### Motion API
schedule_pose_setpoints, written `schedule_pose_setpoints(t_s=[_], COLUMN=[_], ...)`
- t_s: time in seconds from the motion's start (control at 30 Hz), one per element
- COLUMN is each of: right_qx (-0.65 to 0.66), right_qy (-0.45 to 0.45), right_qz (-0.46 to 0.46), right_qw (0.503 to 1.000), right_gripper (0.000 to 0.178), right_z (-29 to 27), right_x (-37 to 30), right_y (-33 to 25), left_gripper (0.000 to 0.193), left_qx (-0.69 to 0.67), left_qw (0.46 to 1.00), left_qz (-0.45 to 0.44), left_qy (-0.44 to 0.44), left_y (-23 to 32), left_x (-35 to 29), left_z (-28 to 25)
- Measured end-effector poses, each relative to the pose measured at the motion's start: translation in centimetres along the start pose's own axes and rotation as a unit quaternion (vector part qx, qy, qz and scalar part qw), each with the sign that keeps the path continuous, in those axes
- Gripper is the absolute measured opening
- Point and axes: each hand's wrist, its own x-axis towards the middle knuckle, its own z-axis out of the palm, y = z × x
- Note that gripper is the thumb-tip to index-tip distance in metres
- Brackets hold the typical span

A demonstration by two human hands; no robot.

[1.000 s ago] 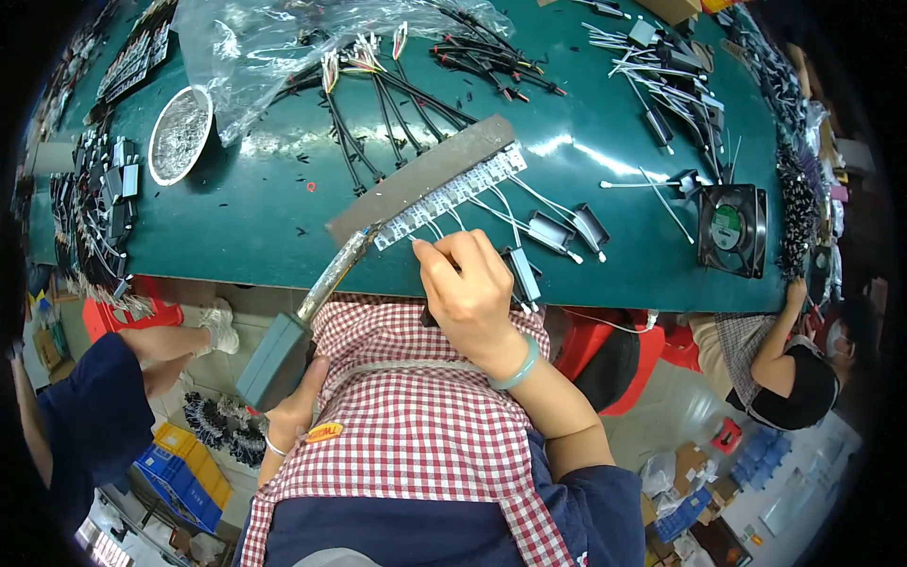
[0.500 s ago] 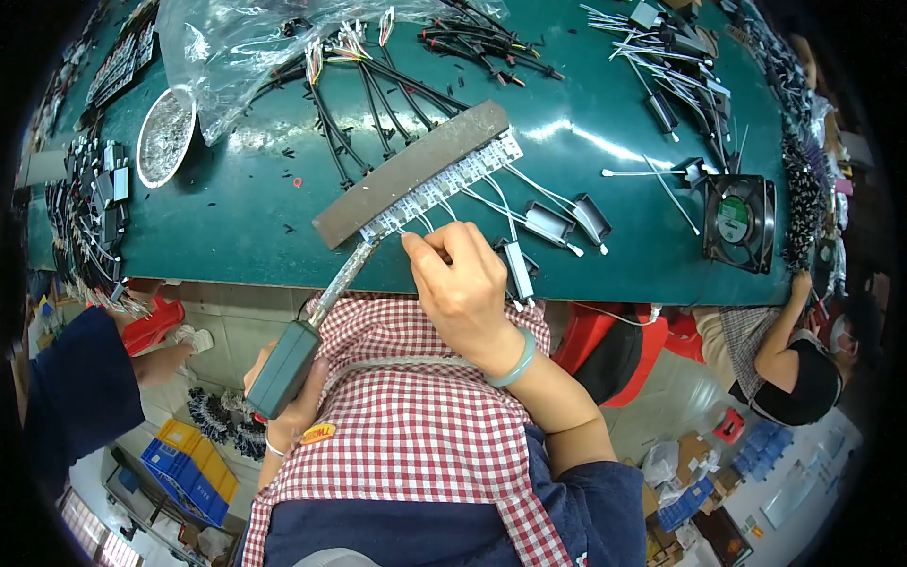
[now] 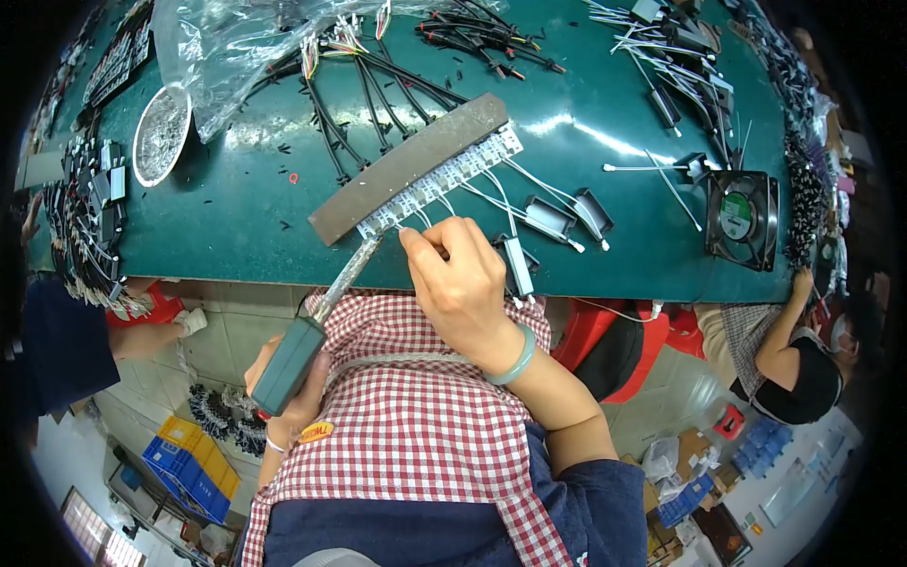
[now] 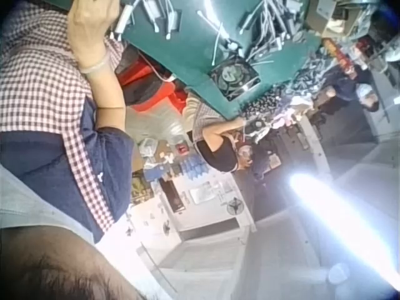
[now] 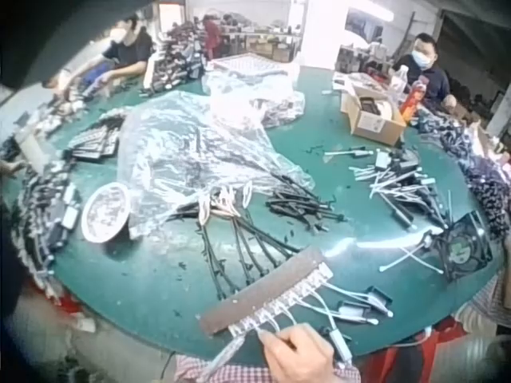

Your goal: The person solders wires onto a circuit board strip using a soldering gun, aligning and attaching the wires by hand.

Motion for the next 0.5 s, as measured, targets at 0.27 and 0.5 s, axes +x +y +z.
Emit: schedule_pose_setpoints(t_s=[0.27, 0.5], right_qx=[-0.002, 0.003], right_qy=[-0.003, 0.000], right_qz=[0.002, -0.002], right_qw=[1.000, 1.000], right_gripper=[0.026, 0.025], right_z=[-0.10, -0.03], right_x=[0.04, 0.08], right_y=[-0.04, 0.05], left_gripper=[0.019, 0.023], left_qx=[-0.011, 0.010], left_qw=[1.000, 0.999], left_qz=[-0.006, 0.008], left_qy=[0.007, 0.039], left_y=[-0.25, -0.32], left_x=[-0.08, -0.16], left_z=[0.39, 1.05])
